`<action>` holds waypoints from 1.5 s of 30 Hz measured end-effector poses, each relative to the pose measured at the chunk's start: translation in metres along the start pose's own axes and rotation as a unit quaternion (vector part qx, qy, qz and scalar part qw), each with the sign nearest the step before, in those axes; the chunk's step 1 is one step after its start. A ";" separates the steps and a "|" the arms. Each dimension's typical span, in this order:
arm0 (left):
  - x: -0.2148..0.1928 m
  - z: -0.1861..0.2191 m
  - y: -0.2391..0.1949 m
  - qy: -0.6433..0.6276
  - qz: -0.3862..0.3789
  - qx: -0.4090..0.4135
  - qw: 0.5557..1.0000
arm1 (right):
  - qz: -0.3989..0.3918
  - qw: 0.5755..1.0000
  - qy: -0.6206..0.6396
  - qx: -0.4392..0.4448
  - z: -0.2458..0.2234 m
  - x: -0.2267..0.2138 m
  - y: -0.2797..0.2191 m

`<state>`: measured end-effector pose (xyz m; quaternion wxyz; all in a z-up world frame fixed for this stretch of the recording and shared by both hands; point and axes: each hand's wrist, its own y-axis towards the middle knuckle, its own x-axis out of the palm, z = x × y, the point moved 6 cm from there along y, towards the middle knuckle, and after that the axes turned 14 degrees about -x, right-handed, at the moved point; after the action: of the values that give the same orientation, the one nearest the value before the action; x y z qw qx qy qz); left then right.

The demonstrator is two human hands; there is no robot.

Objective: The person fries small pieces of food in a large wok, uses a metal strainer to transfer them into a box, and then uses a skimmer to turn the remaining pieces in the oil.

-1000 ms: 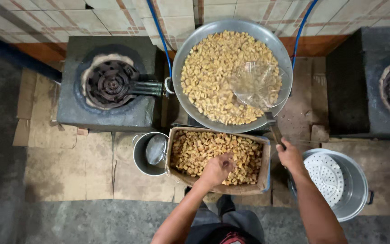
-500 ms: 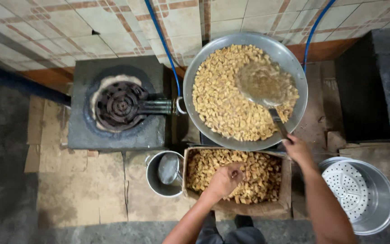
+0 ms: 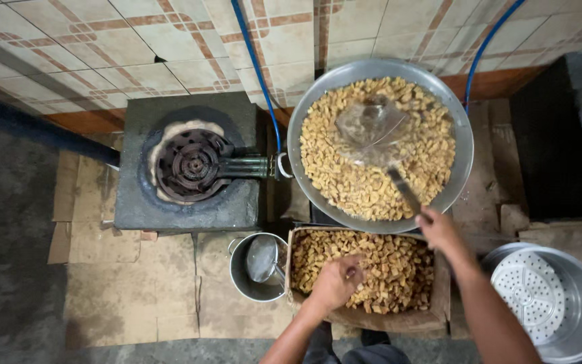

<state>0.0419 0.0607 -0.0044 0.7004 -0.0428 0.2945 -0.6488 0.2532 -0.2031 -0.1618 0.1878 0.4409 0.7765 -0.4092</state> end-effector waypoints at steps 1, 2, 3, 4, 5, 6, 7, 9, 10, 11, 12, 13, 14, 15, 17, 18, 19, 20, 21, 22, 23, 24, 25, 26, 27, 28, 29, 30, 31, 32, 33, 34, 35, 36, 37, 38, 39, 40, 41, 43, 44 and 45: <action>0.003 -0.006 -0.002 0.006 -0.016 -0.052 0.998 | -0.007 1.000 -0.004 -0.003 0.003 0.012 -0.005; 0.006 -0.008 -0.004 0.004 -0.016 -0.056 0.998 | -0.016 1.000 -0.012 -0.007 0.007 0.026 -0.011; 0.009 -0.010 -0.004 0.001 -0.012 -0.056 0.998 | -0.014 0.999 -0.028 -0.028 0.007 0.040 -0.011; 0.014 -0.012 -0.003 -0.002 -0.008 -0.054 0.998 | -0.006 0.998 -0.042 -0.056 0.007 0.048 -0.005; 0.019 -0.014 -0.005 -0.005 -0.009 -0.054 0.998 | -0.006 0.996 -0.058 -0.065 0.008 0.051 0.002; 0.020 -0.012 -0.005 -0.010 -0.010 -0.029 0.999 | -0.007 0.994 -0.076 -0.077 0.007 0.045 0.012; 0.022 -0.008 -0.007 -0.015 -0.012 -0.003 1.000 | -0.007 0.991 -0.096 -0.094 0.007 0.032 0.017; 0.027 -0.011 -0.012 -0.007 -0.004 -0.018 1.000 | 0.017 0.979 -0.118 -0.163 0.012 0.007 -0.002; 0.027 -0.011 -0.015 0.005 0.002 -0.033 0.999 | 0.088 0.947 -0.115 -0.288 -0.003 -0.007 -0.021; 0.028 -0.009 -0.019 0.004 0.002 -0.034 0.999 | 0.086 0.947 -0.116 -0.288 -0.005 -0.011 -0.041; 0.028 -0.004 -0.019 0.005 0.012 -0.035 0.999 | -0.002 0.983 -0.122 -0.140 0.012 -0.012 -0.056; 0.029 0.000 -0.018 0.005 0.023 -0.036 0.999 | -0.088 0.988 -0.126 0.012 0.026 -0.008 -0.069; 0.033 0.000 -0.020 0.004 0.022 -0.037 0.999 | -0.089 0.988 -0.127 0.013 0.020 0.001 -0.073; 0.035 0.001 -0.022 -0.020 0.029 -0.030 0.999 | -0.067 0.982 -0.171 -0.036 0.009 0.009 -0.071; 0.043 0.008 -0.021 -0.048 0.039 -0.021 0.998 | -0.045 0.971 -0.219 -0.088 0.002 0.009 -0.058; 0.048 0.010 -0.020 -0.029 0.041 -0.028 0.998 | -0.011 0.972 -0.188 -0.142 -0.003 0.001 -0.049; 0.054 0.013 -0.019 -0.010 0.042 -0.035 0.998 | 0.024 0.968 -0.154 -0.195 -0.005 -0.009 -0.048; 0.057 0.018 -0.018 -0.013 0.046 -0.035 0.998 | 0.023 0.967 -0.157 -0.198 0.005 -0.025 -0.055; 0.058 0.022 -0.017 -0.022 0.067 -0.031 0.997 | 0.006 0.969 -0.161 -0.189 0.021 -0.046 -0.068; 0.059 0.025 -0.016 -0.028 0.087 -0.026 0.996 | -0.010 0.970 -0.163 -0.179 0.035 -0.060 -0.079; 0.062 0.026 -0.017 -0.030 0.088 -0.025 0.995 | -0.010 0.970 -0.165 -0.180 0.046 -0.068 -0.090; 0.063 0.030 -0.019 -0.020 0.095 -0.013 0.995 | -0.036 0.968 -0.202 -0.144 0.061 -0.073 -0.103; 0.065 0.034 -0.021 -0.010 0.101 -0.001 0.995 | -0.060 0.964 -0.238 -0.106 0.074 -0.077 -0.110; 0.071 0.034 -0.022 -0.010 0.099 -0.001 0.995 | -0.060 0.964 -0.239 -0.104 0.077 -0.069 -0.109; 0.080 0.031 -0.021 0.005 0.076 -0.027 0.997 | -0.045 0.967 -0.212 -0.135 0.070 -0.052 -0.103; 0.089 0.030 -0.020 0.020 0.056 -0.052 0.997 | -0.030 0.967 -0.187 -0.169 0.061 -0.049 -0.101; 0.096 0.033 -0.020 0.018 0.058 -0.051 0.997 | -0.030 0.966 -0.189 -0.171 0.053 -0.053 -0.097; 0.101 0.034 -0.023 0.005 0.062 -0.050 0.997 | -0.032 0.970 -0.204 -0.129 0.045 -0.057 -0.088; 0.106 0.034 -0.025 -0.008 0.066 -0.050 0.997 | -0.033 0.971 -0.219 -0.086 0.043 -0.068 -0.088; 0.109 0.034 -0.025 -0.008 0.068 -0.051 0.996 | -0.046 0.966 -0.239 -0.084 0.049 -0.085 -0.100; 0.113 0.033 -0.025 -0.034 0.063 -0.049 0.996 | -0.058 0.961 -0.259 -0.081 0.055 -0.099 -0.107; 0.118 0.032 -0.027 -0.059 0.057 -0.048 0.995 | -0.023 0.959 -0.240 -0.148 0.060 -0.117 -0.118; 0.121 0.031 -0.030 -0.059 0.057 -0.049 0.995 | 0.012 0.951 -0.221 -0.215 0.067 -0.127 -0.128; 0.120 0.032 -0.031 -0.041 0.072 -0.039 0.996 | 0.013 0.951 -0.219 -0.218 0.075 -0.121 -0.126; 0.118 0.035 -0.030 -0.022 0.087 -0.029 0.996 | -0.035 0.955 -0.252 -0.154 0.092 -0.111 -0.121; 0.120 0.035 -0.034 -0.022 0.082 -0.032 0.996 | -0.086 0.952 -0.283 -0.081 0.116 -0.101 -0.127; 0.120 0.036 -0.035 -0.031 0.074 -0.034 0.996 | -0.089 0.952 -0.282 -0.076 0.127 -0.090 -0.130; 0.115 0.042 -0.030 -0.040 0.073 -0.030 0.996 | -0.048 0.958 -0.258 -0.114 0.124 -0.086 -0.121; 0.112 0.048 -0.028 -0.040 0.074 -0.028 0.996 | -0.008 0.961 -0.233 -0.151 0.119 -0.087 -0.115; 0.120 0.030 -0.028 -0.096 -0.032 -0.207 0.973 | -0.001 0.976 -0.183 -0.116 0.139 -0.106 -0.128; 0.115 0.031 -0.027 -0.095 -0.030 -0.208 0.973 | -0.001 0.987 -0.135 -0.087 0.144 -0.116 -0.131; 0.105 0.043 -0.026 -0.076 0.019 -0.113 0.991 | -0.001 0.987 -0.133 -0.089 0.143 -0.120 -0.129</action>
<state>0.0378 -0.0551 0.0047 0.7234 -0.1649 0.3129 -0.5929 0.2000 -0.4170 -0.1087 0.3275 0.3633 0.7783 -0.3938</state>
